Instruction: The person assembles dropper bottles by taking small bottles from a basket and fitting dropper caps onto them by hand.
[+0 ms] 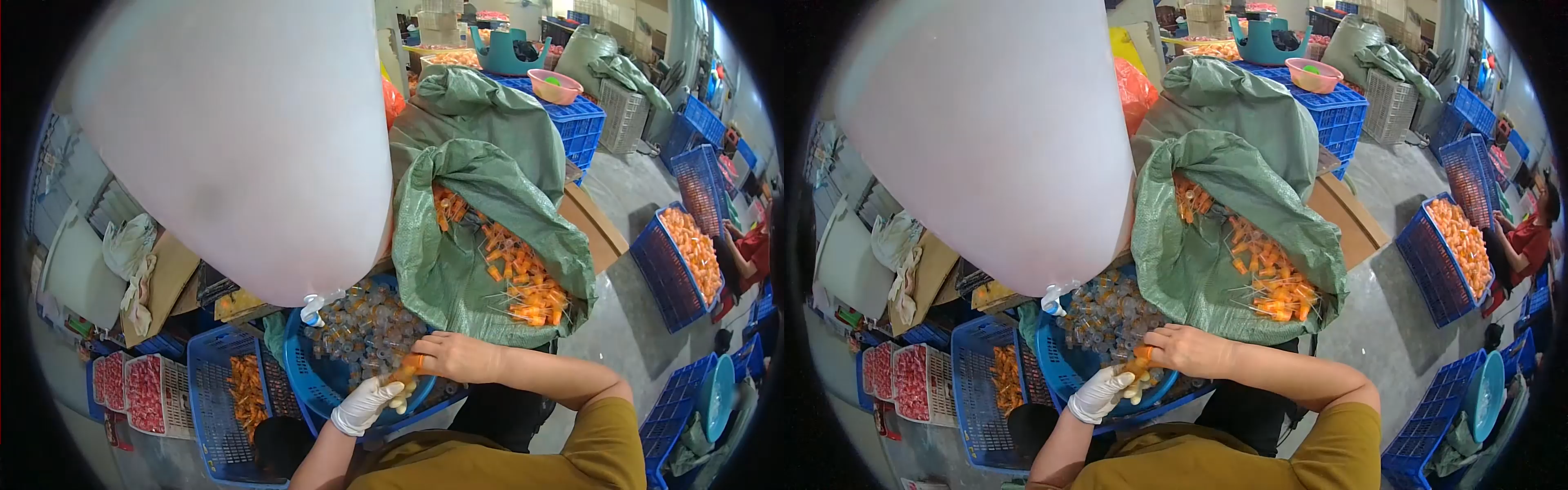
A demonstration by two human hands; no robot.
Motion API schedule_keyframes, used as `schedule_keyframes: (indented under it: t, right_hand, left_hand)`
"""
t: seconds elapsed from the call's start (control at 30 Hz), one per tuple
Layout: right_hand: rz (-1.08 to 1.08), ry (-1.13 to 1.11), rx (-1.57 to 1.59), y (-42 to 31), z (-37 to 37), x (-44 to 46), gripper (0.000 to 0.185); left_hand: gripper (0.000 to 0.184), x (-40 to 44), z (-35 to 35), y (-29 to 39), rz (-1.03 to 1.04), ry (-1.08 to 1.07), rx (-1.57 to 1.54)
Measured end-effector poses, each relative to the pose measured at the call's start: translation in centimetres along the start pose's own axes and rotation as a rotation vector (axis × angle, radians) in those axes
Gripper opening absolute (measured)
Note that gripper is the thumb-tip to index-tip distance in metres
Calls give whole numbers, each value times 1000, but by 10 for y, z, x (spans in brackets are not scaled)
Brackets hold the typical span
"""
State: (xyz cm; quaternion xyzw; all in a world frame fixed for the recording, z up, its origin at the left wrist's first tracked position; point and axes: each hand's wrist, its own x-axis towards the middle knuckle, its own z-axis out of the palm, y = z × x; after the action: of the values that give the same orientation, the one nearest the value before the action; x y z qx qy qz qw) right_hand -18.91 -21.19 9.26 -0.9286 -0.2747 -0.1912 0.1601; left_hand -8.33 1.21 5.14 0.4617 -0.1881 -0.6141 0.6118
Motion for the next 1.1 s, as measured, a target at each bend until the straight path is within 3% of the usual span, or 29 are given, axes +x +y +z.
schedule_keyframes:
  t: [0.07, 0.2, 0.27, 0.3, 0.37, 0.4, 0.43, 0.47, 0.5, 0.53, 0.57, 0.7, 0.77, 0.8, 0.83, 0.9, 0.97, 1.0, 1.03, 1.1]
  right_hand:
    - [21, 31, -12, -2, 1, -2, 24]
    - [-21, 28, 58, -3, -8, -5, 24]
    - [-22, 15, 121, -1, -5, -10, 26]
    - [65, -45, 208, -3, -1, -13, 26]
    - [151, -106, 290, -2, 11, -24, 25]
    - [241, -70, 523, -4, 12, -24, 25]
    - [329, -34, 758, -5, 12, -25, 25]
    - [575, -211, 977, -7, 6, -31, 27]
    - [575, -219, 986, -5, 10, -34, 27]
    - [642, -268, 1127, -2, 18, -40, 28]
    - [711, -322, 1276, -5, 25, -43, 29]
    - [826, -275, 1001, -3, 56, -44, 28]
    - [781, -135, 910, -8, 45, -27, 28]
    - [650, -10, 703, -1, 47, -27, 27]
    - [609, 104, 711, 5, 39, -24, 26]
    - [767, 185, 724, 22, 16, -24, 24]
    - [894, 256, 522, 36, -14, -22, 23]
    - [848, 406, 516, 67, -1, -45, 24]
    - [821, 383, 237, 80, -13, -44, 24]
    - [922, 383, 49, 114, -20, -63, 25]
  left_hand:
    - [43, 0, 10, 5, 2, 99, 13]
    - [40, -1, 12, 10, -42, 13, -32]
    - [39, -1, 21, 15, -23, 141, 382]
    - [39, 0, 21, 14, -22, 141, 384]
    - [43, 5, 21, 10, 624, 263, 1481]
    - [46, 7, 25, 11, 763, 282, 1524]
    - [46, 7, 30, 11, 762, 284, 1524]
    - [48, 6, 35, 10, 822, 313, 1685]
    - [51, 3, 38, 8, 874, 341, 1844]
    - [54, 4, 36, 4, 970, 344, 1857]
    - [54, 6, 34, 0, 940, 347, 1847]
    - [48, 19, 6, -21, 817, 400, 1743]
    - [45, 11, -13, -26, 761, 552, 1706]
    - [43, 0, -20, -25, 662, 713, 1641]
    - [41, -14, -30, -21, 564, 870, 1572]
    - [43, -49, -72, -18, 516, 1206, 1248]
    - [46, -94, -107, -2, 714, 1517, 1196]
    - [46, -115, -110, 8, 680, 1719, 1401]
    - [46, -133, -112, 14, 622, 1916, 1620]
    - [44, -150, -128, 11, 760, 1867, 1524]
